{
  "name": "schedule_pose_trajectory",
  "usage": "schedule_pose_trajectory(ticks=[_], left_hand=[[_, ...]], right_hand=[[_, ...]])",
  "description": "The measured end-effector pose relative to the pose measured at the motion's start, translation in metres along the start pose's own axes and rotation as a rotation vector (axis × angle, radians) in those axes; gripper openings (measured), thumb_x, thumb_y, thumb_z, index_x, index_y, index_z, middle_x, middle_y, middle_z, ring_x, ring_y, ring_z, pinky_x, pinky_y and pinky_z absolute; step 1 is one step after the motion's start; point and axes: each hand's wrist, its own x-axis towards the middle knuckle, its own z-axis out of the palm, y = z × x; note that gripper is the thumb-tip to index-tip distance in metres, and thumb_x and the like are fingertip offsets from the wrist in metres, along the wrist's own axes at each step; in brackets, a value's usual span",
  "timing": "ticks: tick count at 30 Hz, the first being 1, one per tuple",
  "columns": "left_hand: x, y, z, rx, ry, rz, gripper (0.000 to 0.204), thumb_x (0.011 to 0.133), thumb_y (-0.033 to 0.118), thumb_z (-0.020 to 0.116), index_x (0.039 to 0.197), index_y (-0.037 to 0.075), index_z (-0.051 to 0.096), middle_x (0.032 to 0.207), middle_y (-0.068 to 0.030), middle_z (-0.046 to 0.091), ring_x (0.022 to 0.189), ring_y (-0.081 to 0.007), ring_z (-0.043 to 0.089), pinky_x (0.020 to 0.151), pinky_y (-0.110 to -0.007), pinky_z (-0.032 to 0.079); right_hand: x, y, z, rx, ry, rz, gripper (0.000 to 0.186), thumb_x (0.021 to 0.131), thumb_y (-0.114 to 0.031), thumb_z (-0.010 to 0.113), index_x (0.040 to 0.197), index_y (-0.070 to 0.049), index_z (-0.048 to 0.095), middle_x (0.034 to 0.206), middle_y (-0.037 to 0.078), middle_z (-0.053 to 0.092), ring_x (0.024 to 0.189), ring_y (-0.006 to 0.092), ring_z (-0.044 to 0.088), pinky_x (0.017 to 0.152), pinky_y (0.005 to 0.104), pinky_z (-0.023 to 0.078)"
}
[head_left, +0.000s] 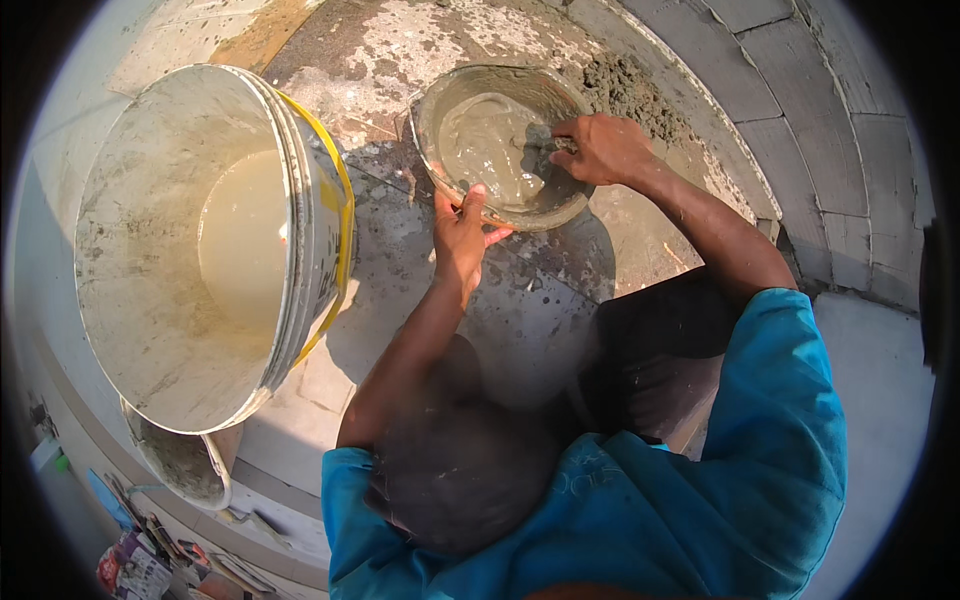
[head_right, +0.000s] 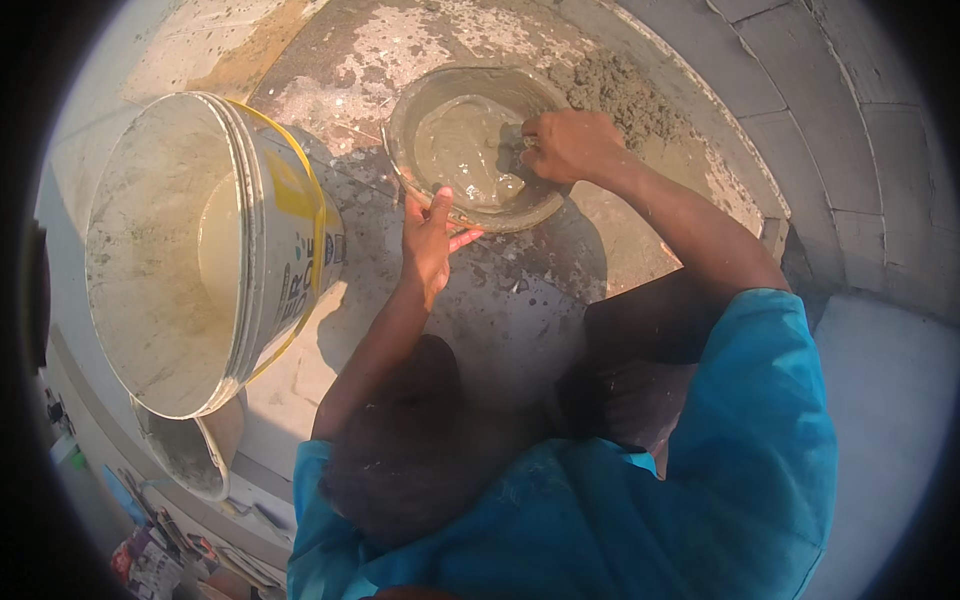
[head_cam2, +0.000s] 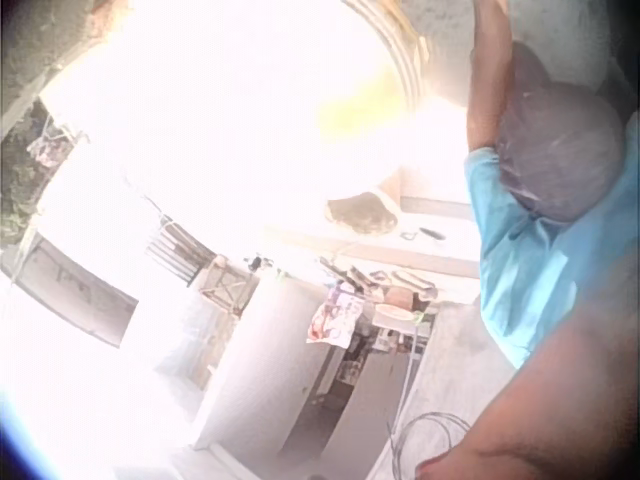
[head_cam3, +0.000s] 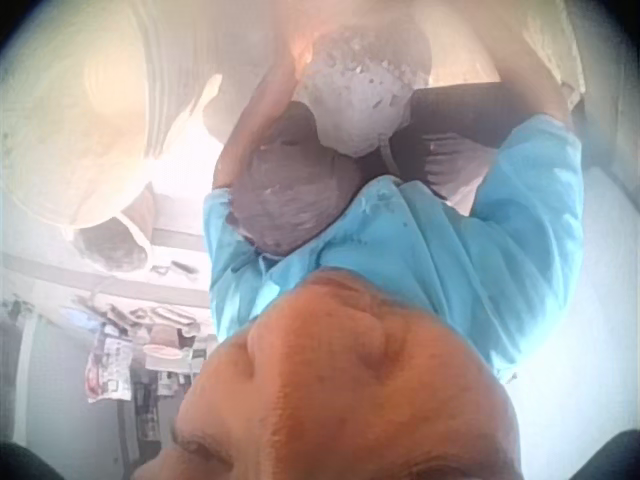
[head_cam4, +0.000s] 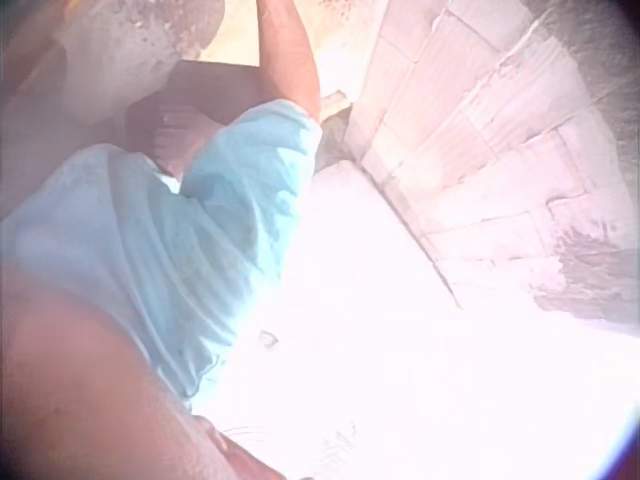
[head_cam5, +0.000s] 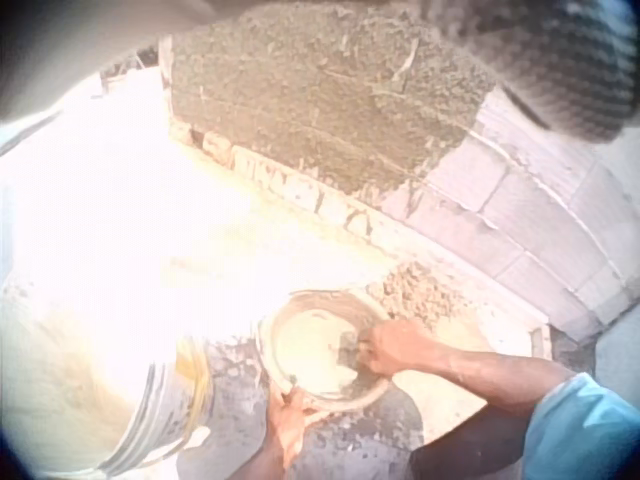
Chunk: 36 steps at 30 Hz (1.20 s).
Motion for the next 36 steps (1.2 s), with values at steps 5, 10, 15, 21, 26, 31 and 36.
schedule_pose_trajectory(ticks=[5,10,15,21,26,31,36], left_hand=[[-0.003,-0.004,-0.001,0.01,-0.001,-0.012,0.04,0.105,0.027,0.053,0.136,0.008,0.035,0.13,-0.0157,0.052,0.105,-0.0279,0.066,0.08,-0.044,0.063],[-0.003,-0.005,-0.01,0.017,0.018,-0.014,0.041,0.105,0.027,0.053,0.136,0.009,0.035,0.13,-0.0149,0.052,0.104,-0.028,0.066,0.081,-0.044,0.062],[-0.006,-0.003,-0.004,0.0,0.033,-0.006,0.047,0.106,0.029,0.052,0.144,0.012,0.031,0.129,-0.0138,0.053,0.103,-0.0272,0.067,0.08,-0.044,0.062],[0.002,-0.014,-0.004,0.021,0.006,-0.038,0.05,0.105,0.03,0.055,0.146,0.015,0.032,0.135,-0.0119,0.051,0.113,-0.0275,0.063,0.084,-0.046,0.06],[-0.005,-0.008,-0.009,0.049,0.001,0.009,0.055,0.103,0.034,0.058,0.147,0.015,0.03,0.136,-0.0127,0.05,0.115,-0.0288,0.061,0.085,-0.048,0.059],[0.0,-0.008,-0.008,0.055,-0.017,0.017,0.061,0.103,0.033,0.056,0.152,0.015,0.024,0.137,-0.0152,0.049,0.104,-0.0289,0.065,0.08,-0.046,0.06],[-0.004,-0.001,-0.007,0.132,-0.025,-0.015,0.065,0.104,0.035,0.056,0.154,0.015,0.019,0.136,-0.0163,0.049,0.092,-0.0279,0.068,0.08,-0.043,0.061]], right_hand=[[-0.007,-0.009,0.012,-0.136,-0.095,-0.018,0.04,0.09,-0.038,0.065,0.123,-0.016,0.069,0.096,0.016,0.075,0.095,0.0342,0.072,0.081,0.0497,0.057],[-0.007,-0.001,-0.011,0.056,0.027,0.068,0.036,0.091,-0.039,0.063,0.117,-0.015,0.07,0.095,0.014,0.075,0.093,0.0362,0.072,0.08,0.0496,0.057],[-0.013,-0.014,0.007,-0.168,-0.135,-0.052,0.036,0.09,-0.037,0.066,0.117,-0.013,0.07,0.09,0.016,0.074,0.09,0.0349,0.072,0.078,0.0495,0.057],[-0.008,0.014,-0.005,-0.071,-0.07,0.062,0.037,0.089,-0.032,0.063,0.121,-0.014,0.07,0.098,0.018,0.075,0.091,0.0365,0.073,0.078,0.0487,0.057],[-0.015,-0.009,-0.014,-0.014,-0.16,-0.039,0.031,0.085,-0.027,0.063,0.108,-0.008,0.073,0.094,0.02,0.074,0.091,0.0383,0.073,0.078,0.0485,0.057],[-0.012,0.0,0.009,-0.082,-0.086,-0.075,0.029,0.081,-0.023,0.065,0.102,-0.005,0.074,0.095,0.017,0.075,0.091,0.0342,0.074,0.076,0.0434,0.057],[-0.017,0.0,-0.007,0.031,-0.038,-0.061,0.029,0.078,-0.025,0.069,0.098,-0.005,0.076,0.097,0.015,0.076,0.091,0.031,0.074,0.073,0.0423,0.057]])
